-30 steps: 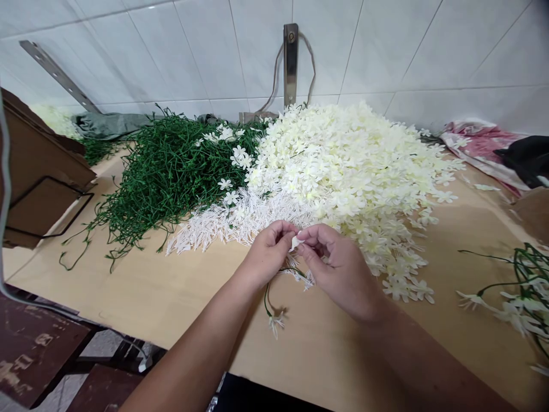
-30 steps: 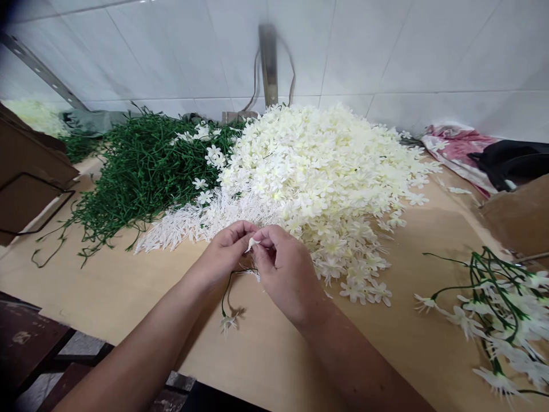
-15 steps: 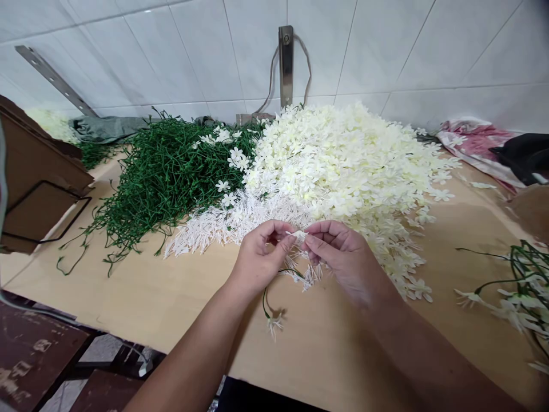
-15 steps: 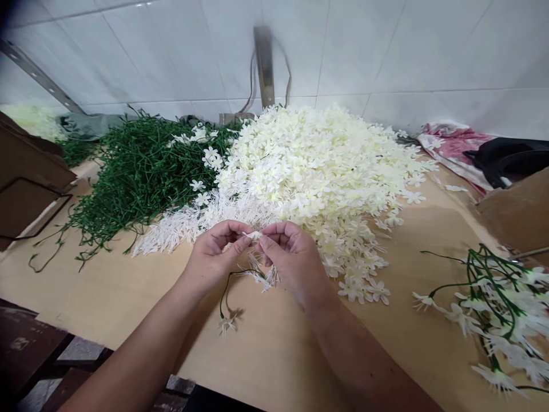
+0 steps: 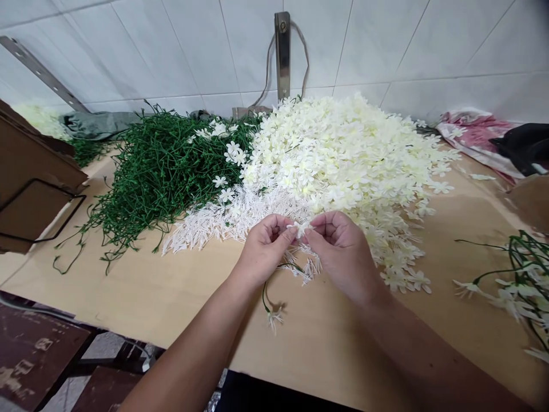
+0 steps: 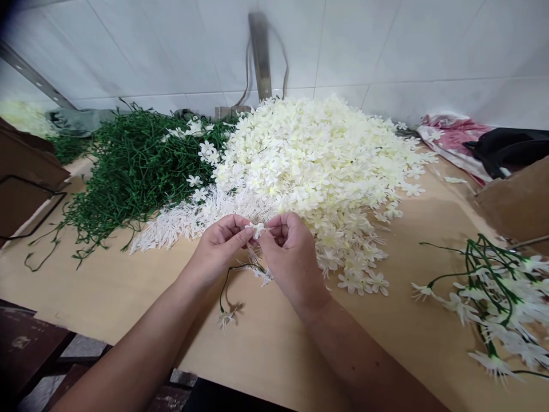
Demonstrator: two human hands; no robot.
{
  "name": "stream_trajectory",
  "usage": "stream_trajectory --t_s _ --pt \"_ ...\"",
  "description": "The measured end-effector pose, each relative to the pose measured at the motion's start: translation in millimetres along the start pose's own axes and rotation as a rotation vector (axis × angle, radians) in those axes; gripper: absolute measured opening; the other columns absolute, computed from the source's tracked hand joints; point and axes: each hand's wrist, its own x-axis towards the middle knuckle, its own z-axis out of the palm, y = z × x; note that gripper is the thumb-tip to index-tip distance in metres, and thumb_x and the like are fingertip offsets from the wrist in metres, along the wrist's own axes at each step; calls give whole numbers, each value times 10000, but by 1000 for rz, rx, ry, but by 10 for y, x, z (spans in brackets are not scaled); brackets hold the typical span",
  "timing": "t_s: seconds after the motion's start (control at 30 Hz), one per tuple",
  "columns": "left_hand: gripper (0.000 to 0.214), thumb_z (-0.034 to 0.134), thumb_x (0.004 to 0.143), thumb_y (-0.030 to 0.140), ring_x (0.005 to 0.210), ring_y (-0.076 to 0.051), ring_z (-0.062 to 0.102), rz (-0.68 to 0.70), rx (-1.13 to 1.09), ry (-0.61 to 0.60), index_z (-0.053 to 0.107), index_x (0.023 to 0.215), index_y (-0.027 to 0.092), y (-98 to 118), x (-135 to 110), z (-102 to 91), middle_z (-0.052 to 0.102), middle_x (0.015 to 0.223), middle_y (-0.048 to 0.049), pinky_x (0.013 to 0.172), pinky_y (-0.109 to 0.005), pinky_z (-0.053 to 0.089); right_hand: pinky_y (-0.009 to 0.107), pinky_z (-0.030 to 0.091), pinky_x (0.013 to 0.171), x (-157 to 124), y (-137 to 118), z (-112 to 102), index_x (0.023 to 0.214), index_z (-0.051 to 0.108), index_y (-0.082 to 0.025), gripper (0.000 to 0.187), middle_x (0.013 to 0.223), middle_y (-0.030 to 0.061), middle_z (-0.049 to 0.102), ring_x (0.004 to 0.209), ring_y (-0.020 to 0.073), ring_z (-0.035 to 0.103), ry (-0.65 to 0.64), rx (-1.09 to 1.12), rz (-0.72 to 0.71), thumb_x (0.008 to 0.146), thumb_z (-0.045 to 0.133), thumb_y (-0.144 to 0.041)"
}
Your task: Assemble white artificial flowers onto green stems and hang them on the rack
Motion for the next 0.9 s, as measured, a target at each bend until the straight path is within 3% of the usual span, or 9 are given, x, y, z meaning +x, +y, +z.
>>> stream_trajectory --t_s 0.2,0.4,0.6,0.77,0.9 --pt "169 620 684 289 561 -95 510 22 48 -16 524 697 150 -20 -1 10 547 580 25 558 -223 398 222 368 461 9 -20 3 755 464 -195 155 528 -74 466 505 94 507 4 -90 16 647 570 -157" --pt "130 595 688 260 573 -104 512 46 73 -28 518 700 155 -18 -10 3 559 609 14 570 -239 404 240 394 508 9 -21 7 776 474 -187 148 581 -43 513 577 121 556 -35 -103 44 672 579 -192" --pt "98 584 702 240 604 -105 512 134 119 -29 527 712 161 -8 -24 -28 558 639 7 588 -236 405 246 407 527 29 15 -52 939 515 -174 254 647 -28 535 595 115 538 -178 -48 -51 713 582 -268" --pt "74 582 716 221 626 -113 535 194 138 -80 560 743 156 27 -48 -33 589 656 -8 622 -247 424 248 416 554 49 47 -131 747 561 -166 134 619 -19 555 589 110 534 -290 -69 -76 737 583 -298" --pt "73 571 738 226 650 -115 535 267 247 -68 585 778 167 31 -60 -41 599 702 -13 639 -247 423 250 387 513 13 10 -141 668 539 -173 161 587 -14 538 550 113 497 -178 -200 -127 733 593 -310"
